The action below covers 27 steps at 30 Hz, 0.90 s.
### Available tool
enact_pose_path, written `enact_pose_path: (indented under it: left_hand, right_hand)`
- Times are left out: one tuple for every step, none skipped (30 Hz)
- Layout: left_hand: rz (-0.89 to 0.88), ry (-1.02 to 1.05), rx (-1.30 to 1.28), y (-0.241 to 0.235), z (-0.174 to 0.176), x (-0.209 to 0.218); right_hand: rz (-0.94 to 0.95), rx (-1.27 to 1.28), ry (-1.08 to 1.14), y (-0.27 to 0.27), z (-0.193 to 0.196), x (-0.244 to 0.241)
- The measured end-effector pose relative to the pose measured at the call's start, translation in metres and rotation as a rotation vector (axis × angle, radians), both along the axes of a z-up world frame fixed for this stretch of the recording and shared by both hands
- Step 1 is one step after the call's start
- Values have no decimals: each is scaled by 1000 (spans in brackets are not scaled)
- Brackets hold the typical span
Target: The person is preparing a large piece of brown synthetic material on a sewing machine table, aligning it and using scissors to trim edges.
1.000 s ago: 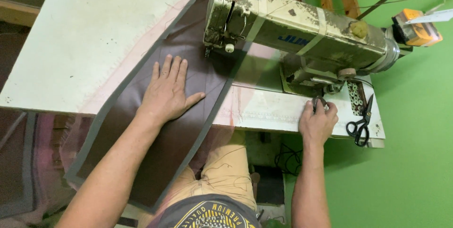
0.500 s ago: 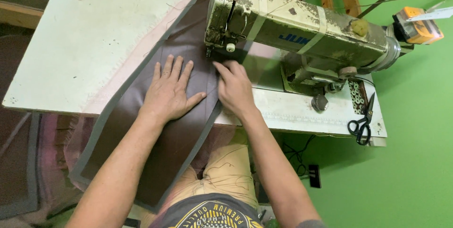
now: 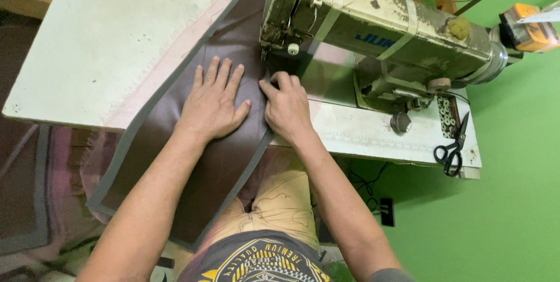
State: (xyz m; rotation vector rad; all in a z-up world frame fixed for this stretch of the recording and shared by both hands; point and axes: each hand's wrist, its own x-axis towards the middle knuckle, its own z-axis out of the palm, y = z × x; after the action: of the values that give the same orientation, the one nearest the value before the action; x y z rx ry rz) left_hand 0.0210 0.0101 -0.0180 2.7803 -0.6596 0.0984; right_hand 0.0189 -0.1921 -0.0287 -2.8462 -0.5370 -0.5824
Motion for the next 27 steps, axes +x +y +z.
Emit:
enact_pose_path:
  left_hand:
    - [-2,7,1,0,-1,-2]
    - [-1,7,-17,0,0,-1]
    - [0,7,-34,-1,1,-1]
    - [-5,6,-34,-1,0,-1]
    - [-5,-2,-28,-1,-2,-1]
    - [1,-8,-20,1,-2,-1]
    - [2,-8,-18,1,-2,-1]
    - [11,-6,-20,-1,-1,-1]
    - [21,-5,-21,-2,-1,-1]
    - [20,-4,-20,-1,-2,-1]
    - [18,0,-25,0,-2,-2]
    - [15,1,-30,-1,-2,-1]
    - [12,-1,-30,-1,-1,0]
    - [13,-9,-25,-1,-1,-1]
    - [14,-17,-19,-1,-1,-1]
    - [13,-19,-18,-1,-2,-1]
    - [15,-23,-18,-1,-3,-1]
    - [17,-28,-18,-1,-4,0]
    - [16,-30,-18,-2,-3,-1]
    - [12,-32,-18,-2,-1,-2]
    - [7,-33,-18,-3,0,-3]
    - [9,-33,-18,-3,0,-6]
    - [-24,-41,-10,-3,1,-8]
    - [-59,-51,-1,-4,1,-10]
    - [-58,-53,0,-4,-1,-13]
    - [-42,-32,-10,-5,-3,-16]
    - [-26,-12,-19,-6,-5,-18]
  right_hand:
    - [-2,1,7,2,-1,-14]
    - [20,8,23,4,0,-26]
    - [41,14,38,6,1,-37]
    - [37,14,37,6,-1,-47]
    - [51,7,20,7,-3,-57]
    - [70,2,5,9,-4,-67]
    - [72,4,5,12,-2,-77]
    - [72,12,26,13,-1,-86]
    - [72,20,46,15,1,-96]
    - [71,21,48,14,-7,-101]
    - [96,13,-14,13,-15,-106]
    - [120,3,-78,11,-23,-109]
    - [118,3,-80,11,-20,-113]
    - [121,18,-101,12,-18,-117]
    - [124,32,-122,14,-16,-121]
    - [123,34,-124,15,-16,-123]
    - [121,45,-119,15,-16,-126]
    - [119,56,-115,16,-16,-128]
    - [119,57,-117,13,-16,-130]
    - [124,99,-76,11,-15,-131]
    - [129,141,-35,8,-15,-132]
    - [132,141,-35,4,-13,-124]
    - [94,180,1,-1,-11,-116]
    - [55,219,35,-6,-9,-107]
    - [56,220,33,-10,-6,-101]
    - [10,159,46,-14,-3,-95]
    - [-36,98,59,-18,1,-89]
